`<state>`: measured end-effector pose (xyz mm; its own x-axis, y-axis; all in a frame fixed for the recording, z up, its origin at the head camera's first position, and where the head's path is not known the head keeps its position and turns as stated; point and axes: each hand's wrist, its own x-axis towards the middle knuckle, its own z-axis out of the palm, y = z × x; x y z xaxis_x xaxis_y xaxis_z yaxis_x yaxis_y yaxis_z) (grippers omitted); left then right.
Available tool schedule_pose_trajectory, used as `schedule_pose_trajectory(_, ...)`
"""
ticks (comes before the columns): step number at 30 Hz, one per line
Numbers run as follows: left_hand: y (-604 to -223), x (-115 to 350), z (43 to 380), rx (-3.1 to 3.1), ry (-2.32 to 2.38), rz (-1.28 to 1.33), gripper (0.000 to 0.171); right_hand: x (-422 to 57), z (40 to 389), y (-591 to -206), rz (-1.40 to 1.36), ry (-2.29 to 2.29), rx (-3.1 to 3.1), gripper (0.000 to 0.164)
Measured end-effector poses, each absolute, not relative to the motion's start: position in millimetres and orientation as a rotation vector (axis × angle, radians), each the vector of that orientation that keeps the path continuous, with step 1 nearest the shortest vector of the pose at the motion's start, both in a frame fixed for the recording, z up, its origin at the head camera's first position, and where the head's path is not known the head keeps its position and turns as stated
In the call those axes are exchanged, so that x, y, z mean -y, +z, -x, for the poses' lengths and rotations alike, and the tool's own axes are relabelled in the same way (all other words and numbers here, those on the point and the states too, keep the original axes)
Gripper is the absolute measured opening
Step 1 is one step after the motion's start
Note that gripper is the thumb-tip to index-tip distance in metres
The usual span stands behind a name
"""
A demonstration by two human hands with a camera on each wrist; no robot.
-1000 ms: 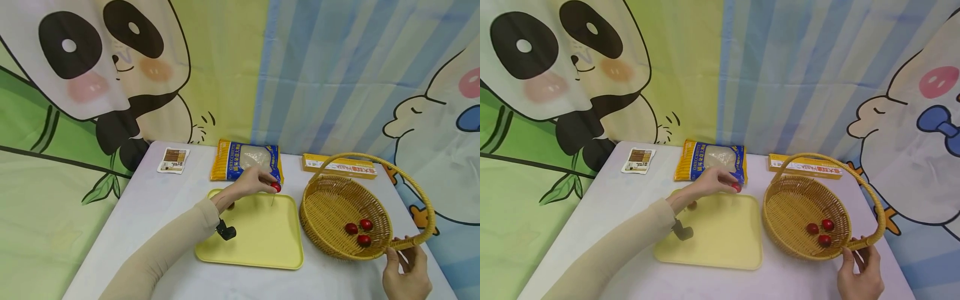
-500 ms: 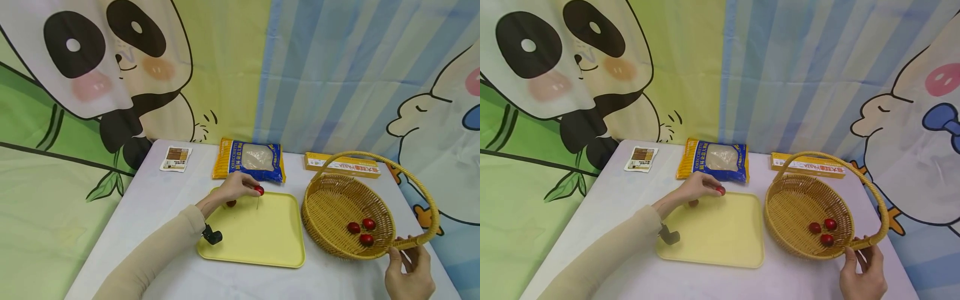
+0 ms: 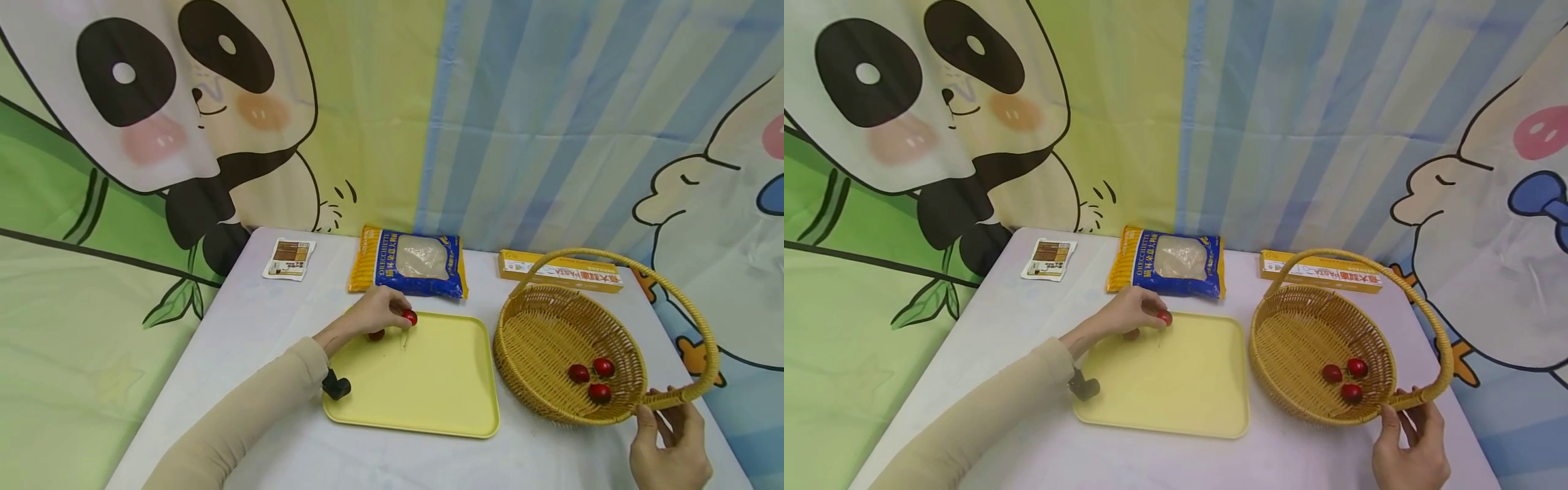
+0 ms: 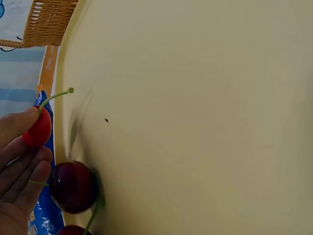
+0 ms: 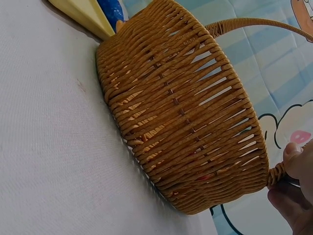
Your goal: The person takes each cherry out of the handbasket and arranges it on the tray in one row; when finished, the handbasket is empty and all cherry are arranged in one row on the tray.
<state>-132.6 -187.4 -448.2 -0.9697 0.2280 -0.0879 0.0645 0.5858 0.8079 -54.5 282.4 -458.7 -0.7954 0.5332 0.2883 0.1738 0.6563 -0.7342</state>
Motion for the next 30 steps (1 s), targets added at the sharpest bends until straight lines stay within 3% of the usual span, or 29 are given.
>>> schedule_pose_trajectory(23,-455.9,199.5,127.3,-2.753,1.081,-0.324,0.033,-281.5,52.7,-455.7,0.586,0.987,2.414,0.055)
schedule_pose_trajectory(30,-437.4,190.0,130.7,-2.808,1.109,-0.421,0.035,-281.2,56.3,-456.2,0.573,0.984,2.427,0.056)
